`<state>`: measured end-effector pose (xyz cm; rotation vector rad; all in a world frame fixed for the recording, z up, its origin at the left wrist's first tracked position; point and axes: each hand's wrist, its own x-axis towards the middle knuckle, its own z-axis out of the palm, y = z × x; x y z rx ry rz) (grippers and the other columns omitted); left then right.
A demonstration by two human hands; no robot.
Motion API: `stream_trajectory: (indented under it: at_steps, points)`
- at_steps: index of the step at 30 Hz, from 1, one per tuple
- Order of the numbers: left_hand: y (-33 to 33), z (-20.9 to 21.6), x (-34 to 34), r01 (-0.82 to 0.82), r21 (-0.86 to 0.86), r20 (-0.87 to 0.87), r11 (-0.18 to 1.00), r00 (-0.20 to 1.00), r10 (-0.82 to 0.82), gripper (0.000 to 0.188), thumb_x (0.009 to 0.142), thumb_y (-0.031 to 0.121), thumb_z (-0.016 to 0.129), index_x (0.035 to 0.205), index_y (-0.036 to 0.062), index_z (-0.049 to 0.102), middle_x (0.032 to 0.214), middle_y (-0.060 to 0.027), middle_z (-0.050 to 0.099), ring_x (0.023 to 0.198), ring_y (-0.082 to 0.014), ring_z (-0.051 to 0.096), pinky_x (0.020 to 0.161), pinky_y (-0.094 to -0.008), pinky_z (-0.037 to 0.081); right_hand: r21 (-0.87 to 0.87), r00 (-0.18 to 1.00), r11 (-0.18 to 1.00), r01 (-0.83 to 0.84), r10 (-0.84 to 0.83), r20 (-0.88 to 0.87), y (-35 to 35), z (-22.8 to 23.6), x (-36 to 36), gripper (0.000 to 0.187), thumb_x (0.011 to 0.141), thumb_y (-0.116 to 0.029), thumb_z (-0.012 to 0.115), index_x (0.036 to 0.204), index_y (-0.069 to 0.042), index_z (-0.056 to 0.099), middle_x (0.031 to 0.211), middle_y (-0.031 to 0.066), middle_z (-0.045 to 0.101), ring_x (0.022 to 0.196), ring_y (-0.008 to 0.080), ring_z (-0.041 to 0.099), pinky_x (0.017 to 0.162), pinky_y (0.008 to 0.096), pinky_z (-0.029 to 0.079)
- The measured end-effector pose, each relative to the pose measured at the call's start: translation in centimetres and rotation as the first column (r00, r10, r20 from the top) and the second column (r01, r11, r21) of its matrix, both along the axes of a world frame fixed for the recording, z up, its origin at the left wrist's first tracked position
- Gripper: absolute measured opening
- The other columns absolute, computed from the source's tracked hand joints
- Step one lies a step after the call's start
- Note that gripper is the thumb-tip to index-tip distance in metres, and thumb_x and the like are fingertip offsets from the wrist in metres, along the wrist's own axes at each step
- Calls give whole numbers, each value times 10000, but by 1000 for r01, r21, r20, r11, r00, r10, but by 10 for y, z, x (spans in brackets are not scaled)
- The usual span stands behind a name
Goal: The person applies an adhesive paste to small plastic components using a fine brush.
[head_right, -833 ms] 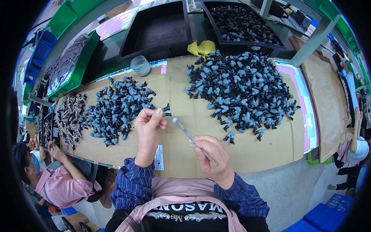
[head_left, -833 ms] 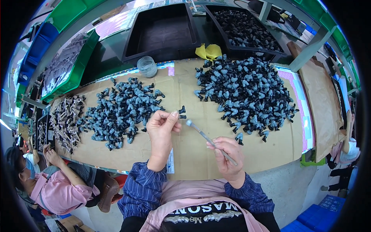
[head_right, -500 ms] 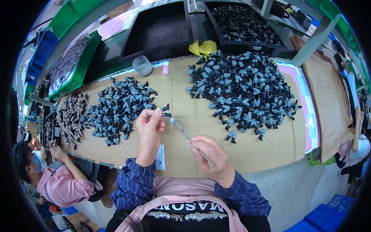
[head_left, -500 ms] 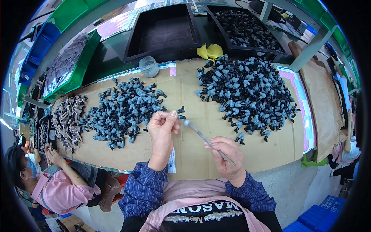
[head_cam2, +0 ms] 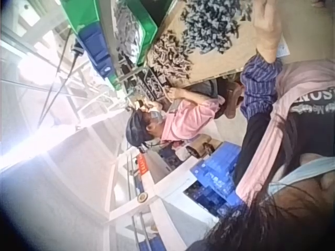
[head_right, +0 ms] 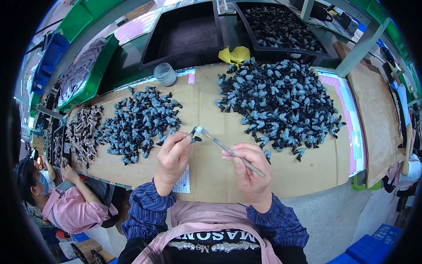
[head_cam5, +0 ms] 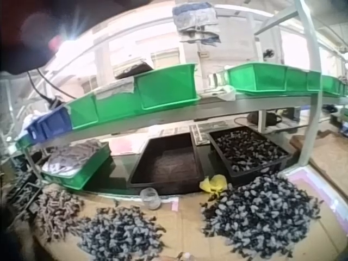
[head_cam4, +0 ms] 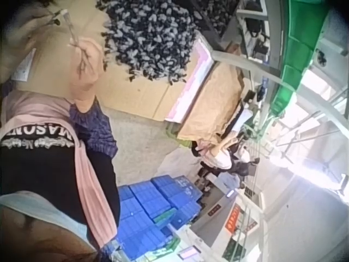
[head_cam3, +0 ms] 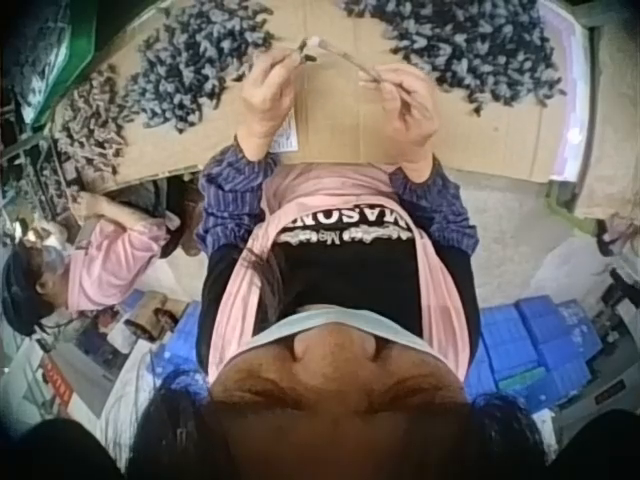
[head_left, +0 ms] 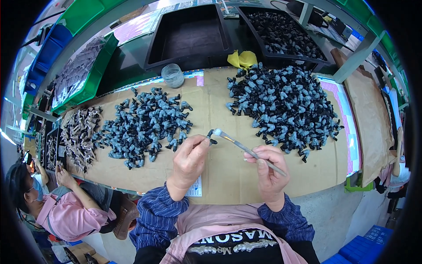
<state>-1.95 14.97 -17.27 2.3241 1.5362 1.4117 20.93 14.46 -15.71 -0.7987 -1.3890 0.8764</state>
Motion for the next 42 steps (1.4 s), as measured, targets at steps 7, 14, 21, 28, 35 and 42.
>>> stream_trajectory:
  at_steps: [7, 14, 21, 28, 35, 42]
  points:
    - [6, 13, -36, -177, 46, -79, 983, 980, 181, 310, 768, -131, 755, 1037, 13, 696, 1018, -157, 706, 938, -329, 710, 758, -390, 579, 156, 959, 985, 75, -114, 261, 7, -8, 34, 110, 1042, -15, 584, 1125, 57, 586, 1085, 201, 679, 964, 254, 725, 819, 330, 639]
    - [38, 43, -54, -363, 95, -290, 927, 881, 375, 283, 815, -92, 680, 1072, 24, 704, 1058, -162, 693, 999, -377, 659, 891, -458, 522, -86, 922, 923, 375, -381, -68, -2, 1, 103, 141, 1078, -44, 531, 1123, 84, 569, 1193, 227, 611, 951, 266, 746, 840, 348, 661]
    - [34, -1, 127, 294, -424, -52, 856, 936, -348, 164, 856, 52, 749, 1017, 30, 729, 902, -130, 692, 854, -318, 707, 731, -424, 579, -45, 901, 912, 408, -410, -145, -7, -1, 109, 138, 1080, -44, 529, 1141, 73, 571, 1194, 230, 619, 958, 288, 753, 818, 356, 668]
    - [22, -2, 145, 288, -490, -90, 823, 922, -376, 195, 851, 56, 745, 1033, 23, 683, 911, -139, 625, 801, -346, 690, 689, -423, 584, -52, 867, 876, 479, -482, -129, -15, -4, 113, 177, 1084, -86, 538, 1166, 69, 564, 1208, 234, 615, 944, 283, 750, 791, 341, 660]
    - [13, -5, 69, 407, -548, 728, 731, 663, 177, 158, 953, -6, 708, 1106, -37, 685, 929, -112, 762, 810, -181, 742, 741, -284, 607, -64, 943, 950, 304, -310, -117, -16, 0, 73, 182, 1092, -108, 523, 1148, 63, 551, 1174, 226, 601, 931, 268, 739, 786, 334, 666]
    - [6, -2, 33, 87, -562, 575, 823, 756, 313, 196, 899, 16, 789, 1071, -55, 728, 874, -118, 765, 743, -133, 730, 657, -270, 586, 29, 998, 998, 51, -50, -29, -7, 10, 19, 129, 1061, -20, 545, 1140, 81, 559, 1161, 237, 602, 986, 268, 728, 837, 350, 664]
